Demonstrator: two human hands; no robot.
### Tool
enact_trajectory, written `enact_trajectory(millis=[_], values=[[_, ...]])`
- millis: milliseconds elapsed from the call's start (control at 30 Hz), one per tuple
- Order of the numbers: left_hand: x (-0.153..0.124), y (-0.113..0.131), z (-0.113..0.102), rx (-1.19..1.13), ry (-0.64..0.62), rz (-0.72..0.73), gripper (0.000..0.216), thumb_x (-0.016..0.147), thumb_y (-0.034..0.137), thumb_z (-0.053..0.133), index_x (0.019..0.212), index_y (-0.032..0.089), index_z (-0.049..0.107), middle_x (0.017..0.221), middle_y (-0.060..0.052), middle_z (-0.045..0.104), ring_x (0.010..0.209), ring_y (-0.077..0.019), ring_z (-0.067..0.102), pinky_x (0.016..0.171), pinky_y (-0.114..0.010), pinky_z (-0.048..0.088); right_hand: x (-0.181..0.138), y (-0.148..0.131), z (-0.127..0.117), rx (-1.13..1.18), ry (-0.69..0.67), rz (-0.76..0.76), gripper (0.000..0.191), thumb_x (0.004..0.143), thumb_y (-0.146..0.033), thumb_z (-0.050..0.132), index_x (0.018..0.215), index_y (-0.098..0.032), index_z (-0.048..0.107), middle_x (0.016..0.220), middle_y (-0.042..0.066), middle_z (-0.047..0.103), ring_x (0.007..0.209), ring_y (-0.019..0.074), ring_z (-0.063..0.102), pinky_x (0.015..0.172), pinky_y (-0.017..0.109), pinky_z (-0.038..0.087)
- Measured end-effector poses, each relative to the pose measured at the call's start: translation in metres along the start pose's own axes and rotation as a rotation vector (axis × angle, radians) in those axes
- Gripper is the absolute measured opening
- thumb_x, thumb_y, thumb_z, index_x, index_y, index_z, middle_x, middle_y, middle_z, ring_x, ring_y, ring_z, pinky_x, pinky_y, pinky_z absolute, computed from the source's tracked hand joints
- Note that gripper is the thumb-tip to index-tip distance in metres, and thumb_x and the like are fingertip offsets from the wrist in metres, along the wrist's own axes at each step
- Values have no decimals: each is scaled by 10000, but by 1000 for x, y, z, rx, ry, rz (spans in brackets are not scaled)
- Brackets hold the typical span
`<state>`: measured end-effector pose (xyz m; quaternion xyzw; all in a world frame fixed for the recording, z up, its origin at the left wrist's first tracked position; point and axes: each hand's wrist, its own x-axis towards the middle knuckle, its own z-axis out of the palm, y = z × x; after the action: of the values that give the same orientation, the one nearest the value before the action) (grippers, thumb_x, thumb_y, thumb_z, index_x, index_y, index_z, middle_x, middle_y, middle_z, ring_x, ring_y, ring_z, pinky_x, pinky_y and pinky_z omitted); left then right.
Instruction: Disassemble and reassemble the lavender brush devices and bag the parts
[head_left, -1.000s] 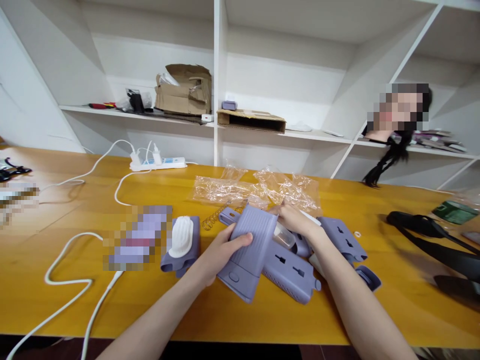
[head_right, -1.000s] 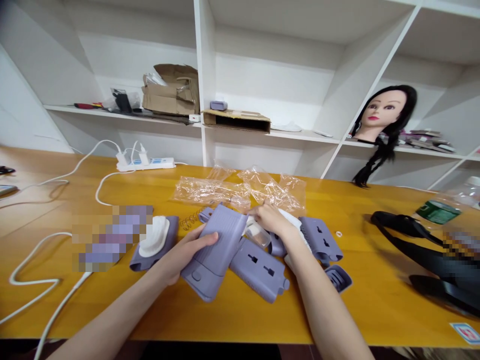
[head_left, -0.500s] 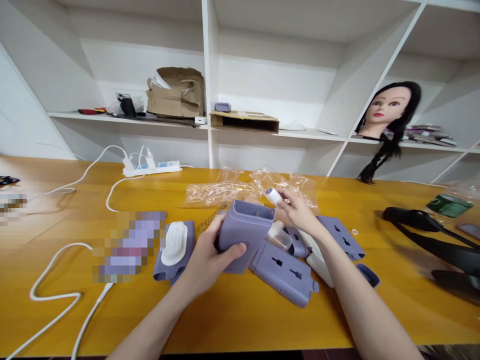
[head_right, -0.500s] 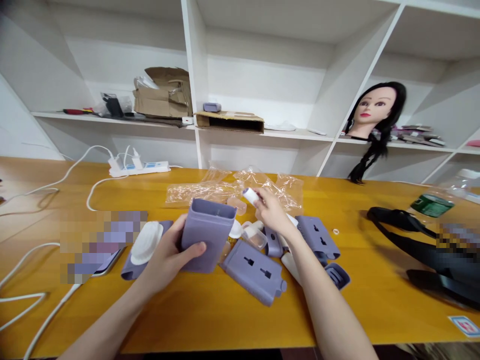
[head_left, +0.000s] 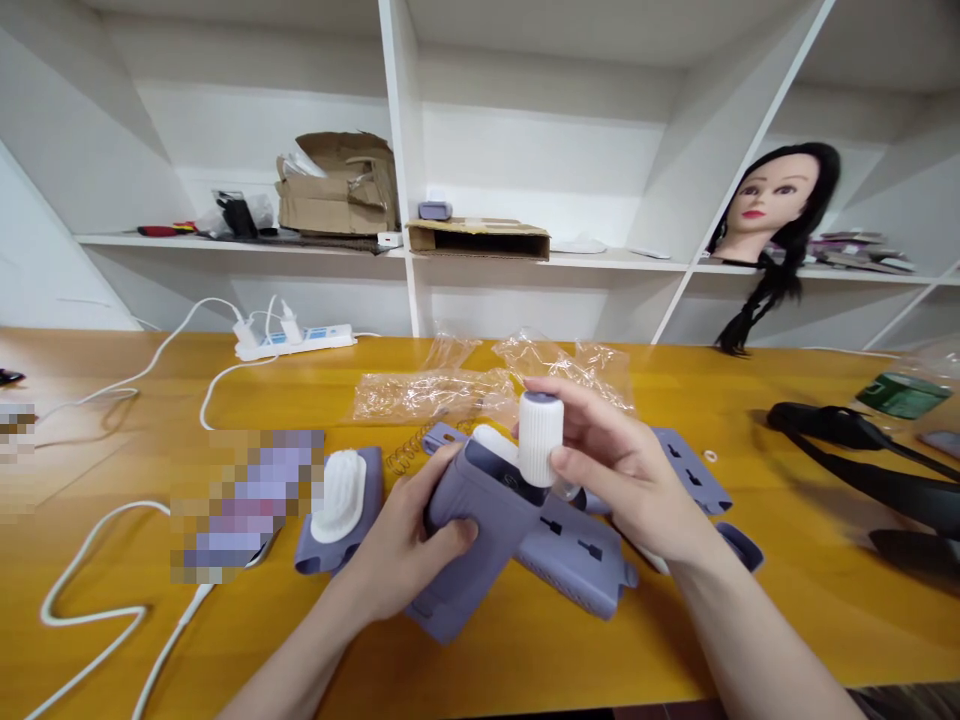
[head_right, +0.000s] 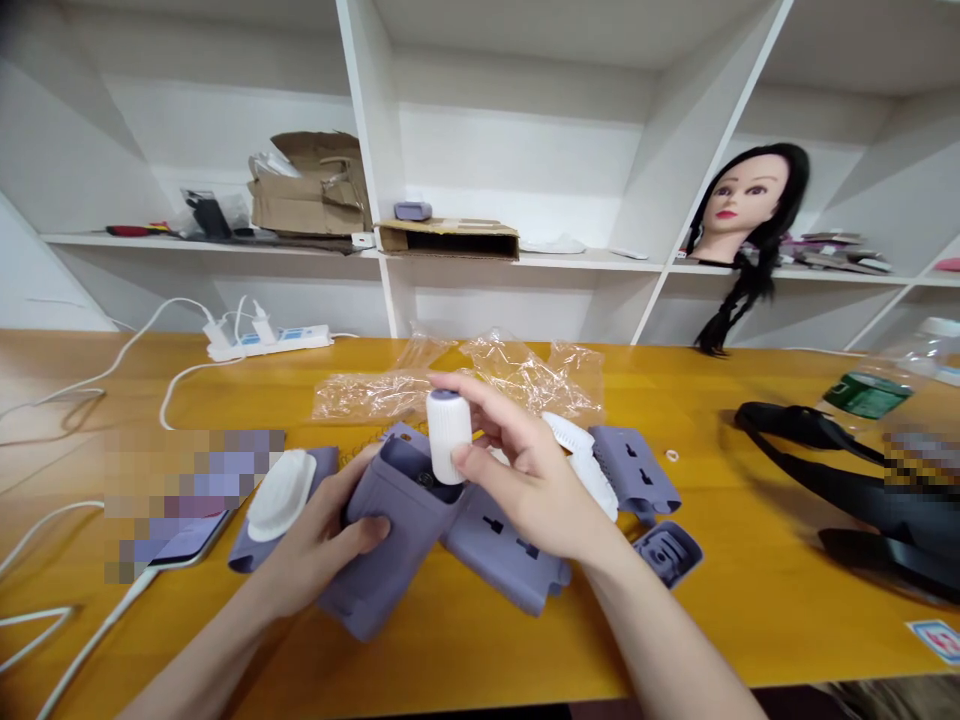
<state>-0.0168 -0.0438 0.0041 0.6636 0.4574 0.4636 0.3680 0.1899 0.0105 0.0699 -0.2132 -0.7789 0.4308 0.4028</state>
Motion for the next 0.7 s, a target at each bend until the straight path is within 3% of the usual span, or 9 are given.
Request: enact_trajectory(millis=[200, 300, 467, 700], values=[[1, 1, -1, 37, 21, -59, 523, 791, 274, 559, 1307, 255, 473, 866, -4, 657, 1009, -257, 532, 830, -300, 410, 5, 9, -7, -89, -82, 85, 460, 871, -252, 552, 1321, -308, 477, 959, 30, 637, 830, 168, 572, 667, 287, 477], [1, 2, -1, 28, 27, -60, 496, 793, 310, 568, 1283, 260, 504, 943, -11, 669, 974, -249, 552, 824, -303, 417, 7, 10, -9, -145, -133, 89, 497, 868, -220, 532, 1347, -319, 450, 959, 19, 635, 775, 153, 558, 658, 282, 464], [1, 3, 0, 13, 18, -92, 470, 796, 405, 582, 1240, 253, 547, 1034, -20, 667, 918, -238, 569, 802, -301, 427, 9, 11, -9, -160, -206, 120, 490, 848, -172, 515, 1310, -337, 499, 986, 11, 637, 849, 170, 562, 717, 300, 462], [3, 2, -1, -91, 16, -86, 419, 825, 407, 565, 1222, 274, 561, 1058, -5, 666, 1020, -239, 551, 883, -301, 404, 10, 15, -5, 9, -86, 108, 485, 843, -171, 501, 1304, -321, 494, 778, -19, 544, 615, 110, 446, 518, 230, 377]])
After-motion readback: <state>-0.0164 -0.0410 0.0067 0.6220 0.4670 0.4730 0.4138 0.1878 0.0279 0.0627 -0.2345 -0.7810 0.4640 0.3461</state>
